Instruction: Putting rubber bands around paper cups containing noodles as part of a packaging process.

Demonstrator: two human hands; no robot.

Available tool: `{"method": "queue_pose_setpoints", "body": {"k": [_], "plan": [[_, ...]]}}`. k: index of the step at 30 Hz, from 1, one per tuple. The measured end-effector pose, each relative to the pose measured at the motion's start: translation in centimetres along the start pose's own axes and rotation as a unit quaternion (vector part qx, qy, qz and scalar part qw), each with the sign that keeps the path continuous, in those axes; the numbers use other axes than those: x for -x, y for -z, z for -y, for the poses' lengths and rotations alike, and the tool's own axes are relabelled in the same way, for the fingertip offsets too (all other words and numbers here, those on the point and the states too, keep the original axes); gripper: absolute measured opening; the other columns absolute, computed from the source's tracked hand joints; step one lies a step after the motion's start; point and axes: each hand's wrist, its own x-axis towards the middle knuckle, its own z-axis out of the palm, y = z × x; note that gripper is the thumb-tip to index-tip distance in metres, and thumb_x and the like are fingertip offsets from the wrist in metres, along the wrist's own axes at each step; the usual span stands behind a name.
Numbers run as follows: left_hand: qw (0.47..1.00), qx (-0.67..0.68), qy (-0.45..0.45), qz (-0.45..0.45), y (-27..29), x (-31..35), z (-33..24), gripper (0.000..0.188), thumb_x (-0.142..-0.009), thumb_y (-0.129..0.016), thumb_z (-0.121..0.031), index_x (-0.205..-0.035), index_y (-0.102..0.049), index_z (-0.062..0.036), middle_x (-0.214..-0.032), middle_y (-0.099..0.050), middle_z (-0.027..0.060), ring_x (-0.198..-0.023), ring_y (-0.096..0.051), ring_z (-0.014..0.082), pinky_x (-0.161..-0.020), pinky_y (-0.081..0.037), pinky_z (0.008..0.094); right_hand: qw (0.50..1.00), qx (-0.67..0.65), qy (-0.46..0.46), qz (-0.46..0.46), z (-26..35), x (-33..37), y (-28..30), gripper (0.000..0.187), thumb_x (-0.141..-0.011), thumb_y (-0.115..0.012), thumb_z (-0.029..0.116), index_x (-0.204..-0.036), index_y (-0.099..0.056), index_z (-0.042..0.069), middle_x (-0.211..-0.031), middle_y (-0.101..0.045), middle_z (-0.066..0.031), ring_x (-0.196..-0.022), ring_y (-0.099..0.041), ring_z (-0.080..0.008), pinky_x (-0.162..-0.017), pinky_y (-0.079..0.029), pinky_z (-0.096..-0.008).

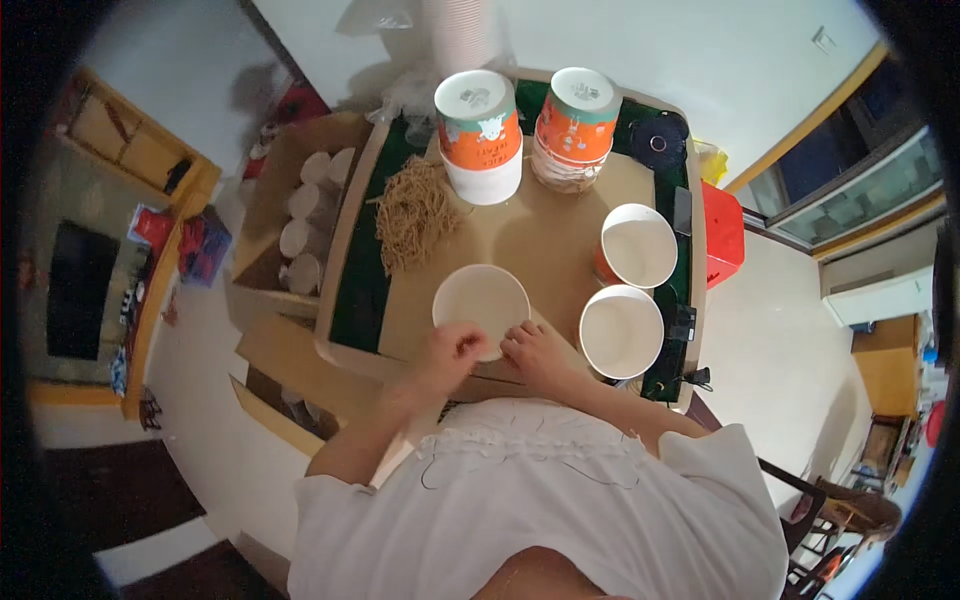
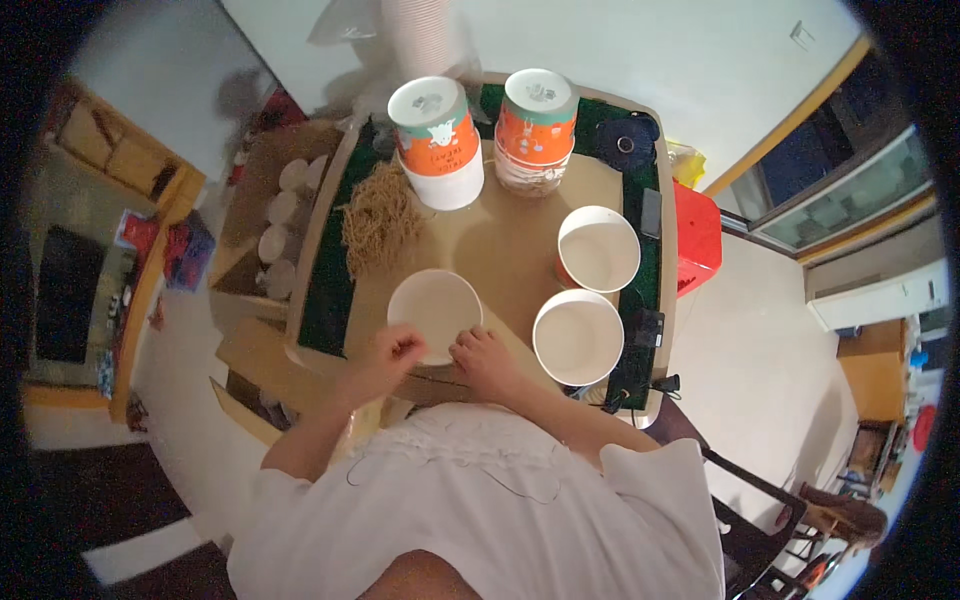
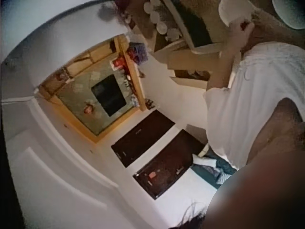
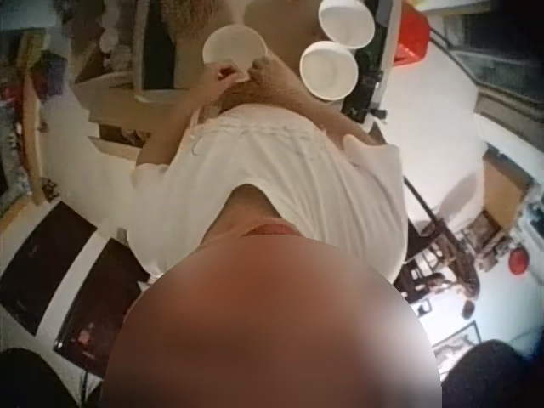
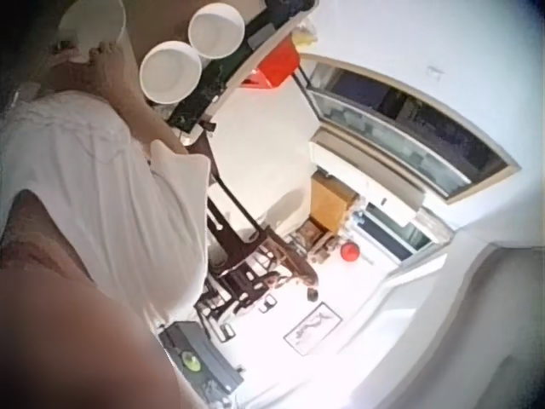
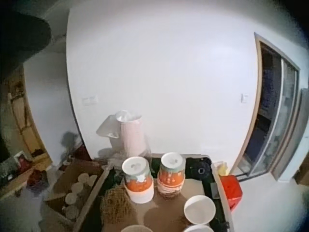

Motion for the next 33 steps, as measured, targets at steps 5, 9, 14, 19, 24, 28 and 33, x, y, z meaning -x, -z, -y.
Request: {"method": "queue_pose_setpoints", "body": {"k": [5, 9, 14, 19, 24, 28, 33], "plan": [[0.863, -0.451, -0.086, -0.211, 2.1, -0.9, 1.4, 0.007, -0.081, -0.056, -0.011, -0.076, -0.058, -0.0057, -0.075, -0.056, 0.0105, -0.078, -0.053, 0.0292, -0.069, -0.043, 0.0396, 0.999, 0.042, -0.004, 0.001, -0.2, -0.5, -2.0, 0.012, -0.073, -0.061, 0.016, -0.083, -0.056, 0.011, -0.078, -0.058, -0.0065, -0.082, -0.056, -0.0234, -0.075, -0.04, -0.0387], [0.912, -0.267, -0.02, -0.312, 1.6, -1.0, 5.8, 0.01, -0.086, -0.054, -0.013, -0.08, -0.056, -0.005, -0.076, -0.059, 0.0098, -0.073, -0.057, 0.0296, -0.065, -0.045, 0.0395, 0.998, 0.059, 0.008, -0.026, -0.7, -0.4, -3.0, 0.016, -0.074, -0.062, 0.019, -0.087, -0.057, 0.011, -0.078, -0.059, -0.0057, -0.08, -0.056, -0.0231, -0.073, -0.04, -0.0383], [0.944, 0.15, 0.014, -0.294, 0.4, -3.1, 7.0, 0.01, -0.092, -0.049, -0.012, -0.091, -0.053, -0.0035, -0.076, -0.064, 0.0075, -0.067, -0.062, 0.0162, -0.059, -0.047, 0.0306, 0.999, -0.012, 0.004, -0.036, -0.6, -0.4, -5.2, 0.012, -0.075, -0.061, 0.015, -0.085, -0.058, 0.009, -0.076, -0.058, -0.0076, -0.077, -0.056, -0.0257, -0.072, -0.042, -0.0388], [0.91, 0.365, 0.035, -0.194, -0.7, -6.1, 8.4, 0.009, -0.092, -0.049, -0.012, -0.096, -0.049, -0.0036, -0.076, -0.064, 0.0073, -0.068, -0.061, 0.0134, -0.06, -0.048, 0.0286, 0.996, -0.053, -0.058, 0.032, 1.5, -4.0, -5.6, 0.019, -0.08, -0.058, 0.012, -0.098, -0.061, 0.005, -0.082, -0.062, -0.0073, -0.083, -0.058, -0.0241, -0.071, -0.046, -0.0364], [0.977, 0.164, -0.066, -0.119, -2.3, -4.7, 6.9, 0.016, -0.088, -0.053, -0.013, -0.097, -0.044, -0.0033, -0.076, -0.06, 0.0167, -0.07, -0.06, 0.0371, -0.063, -0.048, 0.0424, 0.631, -0.681, -0.368, -0.042, 2.2, -6.3, 0.2, 0.027, -0.093, -0.05, 0.025, -0.107, -0.059, 0.003, -0.098, -0.062, -0.0074, -0.089, -0.057, -0.0147, -0.078, -0.046, -0.03], [0.977, 0.124, -0.085, -0.152, -4.2, -3.1, 7.6, 0.014, -0.088, -0.052, -0.011, -0.092, -0.041, -0.005, -0.076, -0.059, 0.0169, -0.072, -0.06, 0.0383, -0.06, -0.046, 0.0459, 0.617, -0.674, -0.399, -0.072, 0.0, -5.7, -1.4, 0.025, -0.093, -0.05, 0.022, -0.108, -0.058, 0.004, -0.101, -0.061, -0.0056, -0.094, -0.057, -0.0157, -0.082, -0.046, -0.0309], [0.972, 0.11, -0.119, -0.168, -6.2, -2.5, 9.7, 0.013, -0.085, -0.053, -0.009, -0.093, -0.043, -0.0052, -0.075, -0.058, 0.0165, -0.072, -0.059, 0.0372, -0.06, -0.046, 0.0454, 0.607, -0.686, -0.401, -0.014, 0.2, -5.7, 0.6, 0.02, -0.093, -0.051, 0.02, -0.104, -0.058, 0.005, -0.1, -0.061, -0.0042, -0.095, -0.057, -0.0153, -0.084, -0.046, -0.0306]]}}
